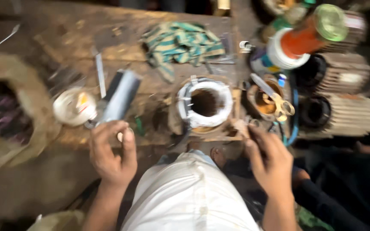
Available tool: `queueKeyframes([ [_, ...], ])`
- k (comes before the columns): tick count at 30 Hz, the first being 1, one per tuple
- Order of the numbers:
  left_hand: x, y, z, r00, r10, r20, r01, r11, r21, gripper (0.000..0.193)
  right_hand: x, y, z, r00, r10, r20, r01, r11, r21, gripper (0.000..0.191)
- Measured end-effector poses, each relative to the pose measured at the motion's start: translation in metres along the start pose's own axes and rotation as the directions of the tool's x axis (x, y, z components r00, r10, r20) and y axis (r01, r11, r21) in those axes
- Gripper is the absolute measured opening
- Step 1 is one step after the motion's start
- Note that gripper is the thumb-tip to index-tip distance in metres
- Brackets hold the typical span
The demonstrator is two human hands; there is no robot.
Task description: The person uses a wooden block to press and adjust white wire coils inside a motor stator on a workbench. They repeatedly tap and reposition the block while holding the stator with the other hand. A coworker is visible nearby working on a separate motor part.
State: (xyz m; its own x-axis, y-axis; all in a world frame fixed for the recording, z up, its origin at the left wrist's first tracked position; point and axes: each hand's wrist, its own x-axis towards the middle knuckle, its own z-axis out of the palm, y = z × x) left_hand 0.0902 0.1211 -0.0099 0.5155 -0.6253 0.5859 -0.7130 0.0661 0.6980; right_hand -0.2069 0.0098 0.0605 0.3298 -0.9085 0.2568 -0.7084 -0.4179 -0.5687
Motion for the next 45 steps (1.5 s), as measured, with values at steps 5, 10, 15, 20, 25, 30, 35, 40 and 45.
queueKeyframes([
  [5, -0.02, -0.062, -0.037, 0.917, -0.372, 0.142, 0.376, 0.926, -0.006, 0.028, -0.011, 0.002, 0.018, 1.0, -0.01, -0.008, 0.01, 1.0, -0.029, 0.027],
  [10, -0.037, -0.1, -0.048, 0.871, -0.168, 0.462, 0.064, 0.971, 0.232, 0.06, -0.01, 0.0, 0.022, 1.0, -0.019, 0.009, 0.02, 0.997, -0.081, 0.028],
  [15, -0.04, -0.109, -0.034, 0.846, -0.179, 0.502, -0.062, 0.903, 0.425, 0.069, -0.004, -0.001, 0.023, 0.999, 0.038, 0.027, -0.035, 0.994, -0.106, 0.028],
  [20, -0.021, -0.098, -0.015, 0.834, -0.11, 0.541, -0.167, 0.884, 0.436, 0.063, 0.003, 0.008, 0.017, 0.997, -0.067, 0.029, 0.067, 0.998, -0.007, 0.026],
  [25, -0.004, -0.083, 0.005, 0.768, -0.195, 0.611, -0.182, 0.847, 0.499, 0.057, 0.003, 0.017, 0.006, 0.998, 0.018, 0.053, -0.018, 1.0, 0.005, 0.029],
  [30, 0.004, -0.079, 0.008, 0.741, -0.202, 0.64, -0.183, 0.857, 0.481, 0.057, -0.001, 0.021, 0.005, 0.998, 0.051, 0.041, -0.051, 0.999, -0.006, 0.03],
  [35, 0.008, -0.079, 0.012, 0.734, -0.196, 0.651, -0.182, 0.866, 0.466, 0.053, -0.002, 0.027, 0.003, 0.997, 0.081, 0.017, -0.082, 0.996, 0.031, 0.03],
  [40, 0.013, -0.081, 0.007, 0.716, -0.208, 0.667, -0.16, 0.88, 0.446, 0.056, 0.002, 0.029, 0.0, 0.995, 0.096, -0.01, -0.096, 0.995, -0.003, 0.03],
  [45, 0.02, -0.084, -0.002, 0.756, -0.141, 0.639, -0.055, 0.96, 0.276, 0.057, 0.008, 0.027, -0.004, 0.99, 0.136, -0.048, -0.136, 0.991, 0.006, 0.03],
])
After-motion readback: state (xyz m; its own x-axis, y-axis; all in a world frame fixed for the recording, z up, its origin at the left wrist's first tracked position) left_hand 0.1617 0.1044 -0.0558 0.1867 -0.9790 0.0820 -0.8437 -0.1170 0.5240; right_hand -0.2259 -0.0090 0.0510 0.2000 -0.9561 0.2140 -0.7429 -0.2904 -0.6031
